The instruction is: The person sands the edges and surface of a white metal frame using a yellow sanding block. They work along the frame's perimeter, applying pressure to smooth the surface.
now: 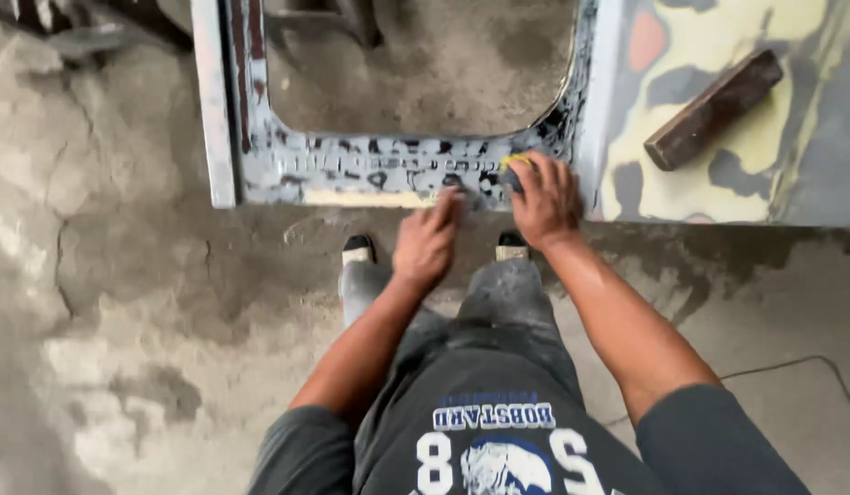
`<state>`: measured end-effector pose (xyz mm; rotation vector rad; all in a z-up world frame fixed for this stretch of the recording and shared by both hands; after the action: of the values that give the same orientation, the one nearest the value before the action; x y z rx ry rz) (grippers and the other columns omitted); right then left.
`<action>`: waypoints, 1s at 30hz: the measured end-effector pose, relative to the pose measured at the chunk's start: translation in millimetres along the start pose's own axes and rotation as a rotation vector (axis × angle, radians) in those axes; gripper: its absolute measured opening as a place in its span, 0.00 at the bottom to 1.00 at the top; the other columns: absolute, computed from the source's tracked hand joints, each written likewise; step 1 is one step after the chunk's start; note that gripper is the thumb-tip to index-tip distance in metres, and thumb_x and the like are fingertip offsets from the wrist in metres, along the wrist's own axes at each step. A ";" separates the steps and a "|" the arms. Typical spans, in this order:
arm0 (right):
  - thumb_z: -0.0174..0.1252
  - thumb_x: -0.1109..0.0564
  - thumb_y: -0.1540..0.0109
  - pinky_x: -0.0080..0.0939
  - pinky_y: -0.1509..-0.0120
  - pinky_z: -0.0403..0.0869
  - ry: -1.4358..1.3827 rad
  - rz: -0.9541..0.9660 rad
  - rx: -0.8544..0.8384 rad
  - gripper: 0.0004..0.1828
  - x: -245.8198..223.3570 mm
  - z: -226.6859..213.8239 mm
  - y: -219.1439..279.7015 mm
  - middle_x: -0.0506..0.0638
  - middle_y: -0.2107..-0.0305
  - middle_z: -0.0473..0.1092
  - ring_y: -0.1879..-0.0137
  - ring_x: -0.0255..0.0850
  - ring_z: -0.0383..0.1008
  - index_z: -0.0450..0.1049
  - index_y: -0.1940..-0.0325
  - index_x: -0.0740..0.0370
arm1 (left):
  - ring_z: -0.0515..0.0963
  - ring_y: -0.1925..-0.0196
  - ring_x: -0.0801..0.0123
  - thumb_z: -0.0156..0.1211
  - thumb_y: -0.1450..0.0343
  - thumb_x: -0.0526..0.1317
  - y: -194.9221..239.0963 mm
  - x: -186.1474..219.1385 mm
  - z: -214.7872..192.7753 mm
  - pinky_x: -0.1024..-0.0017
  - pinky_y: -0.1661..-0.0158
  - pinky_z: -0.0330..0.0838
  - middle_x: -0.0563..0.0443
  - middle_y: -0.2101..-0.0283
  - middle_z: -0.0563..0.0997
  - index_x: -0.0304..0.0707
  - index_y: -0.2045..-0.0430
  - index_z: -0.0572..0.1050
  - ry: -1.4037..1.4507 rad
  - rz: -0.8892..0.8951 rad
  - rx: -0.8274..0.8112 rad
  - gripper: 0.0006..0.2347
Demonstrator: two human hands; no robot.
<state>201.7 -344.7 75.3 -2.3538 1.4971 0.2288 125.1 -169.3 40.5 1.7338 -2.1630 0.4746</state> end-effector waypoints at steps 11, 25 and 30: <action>0.63 0.61 0.39 0.57 0.36 0.60 0.086 0.584 0.354 0.22 -56.0 45.4 6.6 0.51 0.42 0.67 0.38 0.54 0.65 0.71 0.42 0.50 | 0.72 0.47 0.50 0.54 0.35 0.32 29.7 -127.8 -38.2 0.57 0.52 0.67 0.48 0.28 0.62 0.40 0.31 0.63 -0.049 -0.245 -0.041 0.31; 0.61 0.58 0.39 0.55 0.46 0.64 0.103 -0.090 -0.066 0.17 11.1 21.7 -26.2 0.50 0.54 0.65 0.48 0.51 0.66 0.72 0.46 0.48 | 0.75 0.56 0.49 0.51 0.31 0.30 -7.7 -10.8 28.7 0.54 0.58 0.70 0.42 0.28 0.64 0.43 0.31 0.65 0.016 -0.297 -0.038 0.27; 0.66 0.55 0.43 0.56 0.40 0.61 0.126 -0.054 -0.065 0.23 33.1 -8.3 -20.1 0.47 0.47 0.68 0.41 0.50 0.67 0.71 0.45 0.49 | 0.75 0.54 0.51 0.50 0.32 0.33 -37.6 79.0 48.1 0.56 0.58 0.71 0.43 0.29 0.64 0.40 0.33 0.64 0.028 -0.046 -0.012 0.27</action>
<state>233.7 -368.0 76.6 -2.4983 1.5010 0.1185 143.3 -267.3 35.3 1.7559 -2.0982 0.4699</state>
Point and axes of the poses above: each hand's wrist, its own y-axis away from the middle knuckle, its own z-axis out of the palm, x = y × z, the point moved 10 cm from there along -y, towards the middle knuckle
